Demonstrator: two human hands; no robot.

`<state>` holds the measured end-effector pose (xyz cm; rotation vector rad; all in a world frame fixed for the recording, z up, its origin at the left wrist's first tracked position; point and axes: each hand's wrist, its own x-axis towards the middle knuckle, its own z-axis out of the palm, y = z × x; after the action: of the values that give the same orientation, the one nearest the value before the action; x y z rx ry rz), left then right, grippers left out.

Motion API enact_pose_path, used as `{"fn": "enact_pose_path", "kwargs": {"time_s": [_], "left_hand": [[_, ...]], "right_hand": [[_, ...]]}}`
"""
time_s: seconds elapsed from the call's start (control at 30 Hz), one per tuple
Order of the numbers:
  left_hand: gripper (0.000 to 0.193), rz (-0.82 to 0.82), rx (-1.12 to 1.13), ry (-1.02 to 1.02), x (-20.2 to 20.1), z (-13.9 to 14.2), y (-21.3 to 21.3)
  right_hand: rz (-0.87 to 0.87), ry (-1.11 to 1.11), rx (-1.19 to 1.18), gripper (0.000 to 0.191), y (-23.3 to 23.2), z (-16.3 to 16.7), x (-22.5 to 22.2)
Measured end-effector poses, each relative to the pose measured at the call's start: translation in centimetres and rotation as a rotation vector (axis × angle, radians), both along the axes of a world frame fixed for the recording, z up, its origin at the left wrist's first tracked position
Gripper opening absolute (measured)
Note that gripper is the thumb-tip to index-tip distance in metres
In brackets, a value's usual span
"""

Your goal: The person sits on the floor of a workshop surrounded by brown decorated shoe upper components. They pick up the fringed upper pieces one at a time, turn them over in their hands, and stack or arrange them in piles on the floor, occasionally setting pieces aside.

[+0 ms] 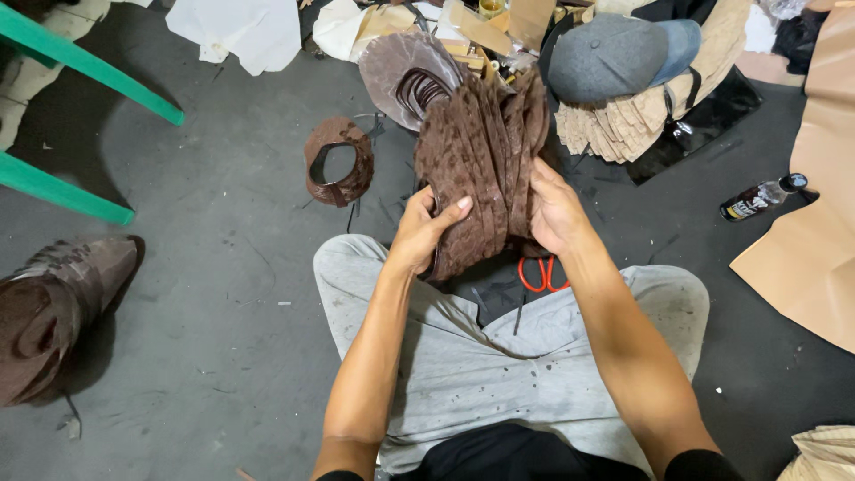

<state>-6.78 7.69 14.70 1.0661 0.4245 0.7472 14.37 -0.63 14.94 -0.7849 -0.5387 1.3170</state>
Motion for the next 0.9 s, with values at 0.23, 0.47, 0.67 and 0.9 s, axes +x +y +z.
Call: {"fn": "enact_pose_path", "kwargs": {"time_s": [0.23, 0.47, 0.67, 0.9], "left_hand": [[0.045, 0.147, -0.006, 0.078, 0.8, 1.2, -0.4], [0.036, 0.117, 0.009, 0.076, 0.6, 0.8, 1.2], [0.034, 0.091, 0.052, 0.071, -0.2, 0.6, 3.1], [0.038, 0.021, 0.043, 0.07, -0.9, 1.4, 3.6]], "right_hand": [[-0.159, 0.182, -0.027, 0.037, 2.3, 0.4, -1.2], [-0.156, -0.105, 0.107, 0.031, 2.9, 0.8, -2.1], [-0.099, 0.047, 0.083, 0.032, 3.6, 2.4, -1.5], [-0.114, 0.0, 0.045, 0.037, 4.1, 0.9, -1.2]]}}
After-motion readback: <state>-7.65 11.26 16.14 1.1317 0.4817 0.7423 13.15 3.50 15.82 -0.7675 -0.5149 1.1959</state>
